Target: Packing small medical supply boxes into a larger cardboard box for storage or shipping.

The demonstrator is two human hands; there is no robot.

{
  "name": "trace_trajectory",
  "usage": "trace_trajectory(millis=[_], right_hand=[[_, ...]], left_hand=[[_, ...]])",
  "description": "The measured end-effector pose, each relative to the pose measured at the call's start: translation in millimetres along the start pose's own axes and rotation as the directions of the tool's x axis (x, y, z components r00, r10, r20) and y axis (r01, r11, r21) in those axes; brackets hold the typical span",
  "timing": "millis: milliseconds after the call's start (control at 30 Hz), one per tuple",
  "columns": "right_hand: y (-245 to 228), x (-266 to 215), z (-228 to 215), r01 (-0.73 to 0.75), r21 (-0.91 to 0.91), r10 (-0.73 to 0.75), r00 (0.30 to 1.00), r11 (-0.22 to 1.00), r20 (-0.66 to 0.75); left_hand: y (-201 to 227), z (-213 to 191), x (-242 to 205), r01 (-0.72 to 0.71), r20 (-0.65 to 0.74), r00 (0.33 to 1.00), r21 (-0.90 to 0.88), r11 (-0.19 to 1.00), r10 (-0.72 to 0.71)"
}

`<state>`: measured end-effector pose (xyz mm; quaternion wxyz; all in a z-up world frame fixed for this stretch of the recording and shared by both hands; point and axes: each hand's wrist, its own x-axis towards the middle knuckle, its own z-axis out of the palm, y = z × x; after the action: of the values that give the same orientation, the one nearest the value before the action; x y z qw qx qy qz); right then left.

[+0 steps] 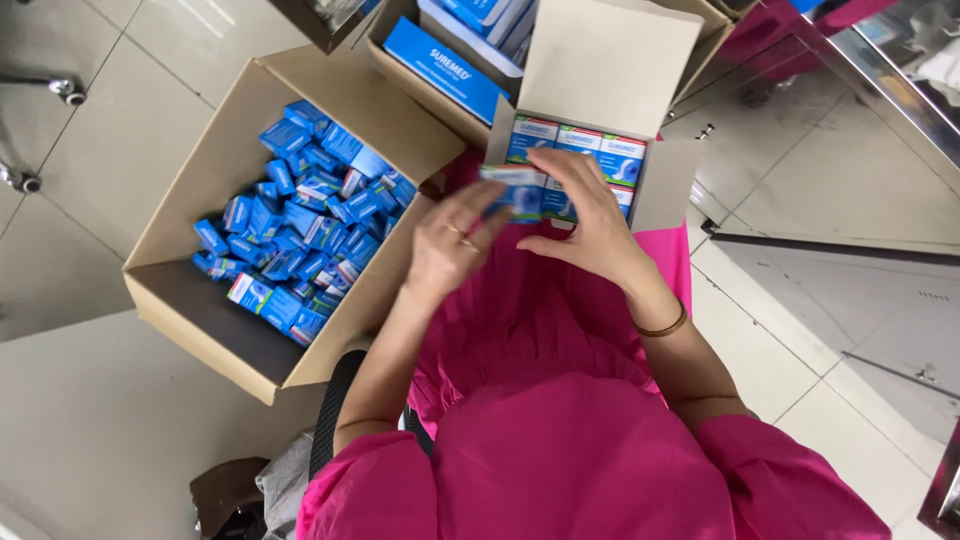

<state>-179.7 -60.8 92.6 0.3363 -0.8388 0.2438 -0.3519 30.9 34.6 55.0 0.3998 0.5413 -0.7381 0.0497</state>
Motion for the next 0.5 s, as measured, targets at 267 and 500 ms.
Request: trace_trajectory(millis=[267,500], right_hand=[[34,-17,-24,-0.139,-0.187,0.162,0.980,0.972,0.116],[53,-26,-31,-0.151,-0.564,0.171,0.985,0.812,-0.018]], left_hand=[[27,39,8,-0.073,0.060,0.996,-0.012,0.997,0.073],[27,61,-13,-0.005,0.219,0.976,-0.021,1.000,0.009]])
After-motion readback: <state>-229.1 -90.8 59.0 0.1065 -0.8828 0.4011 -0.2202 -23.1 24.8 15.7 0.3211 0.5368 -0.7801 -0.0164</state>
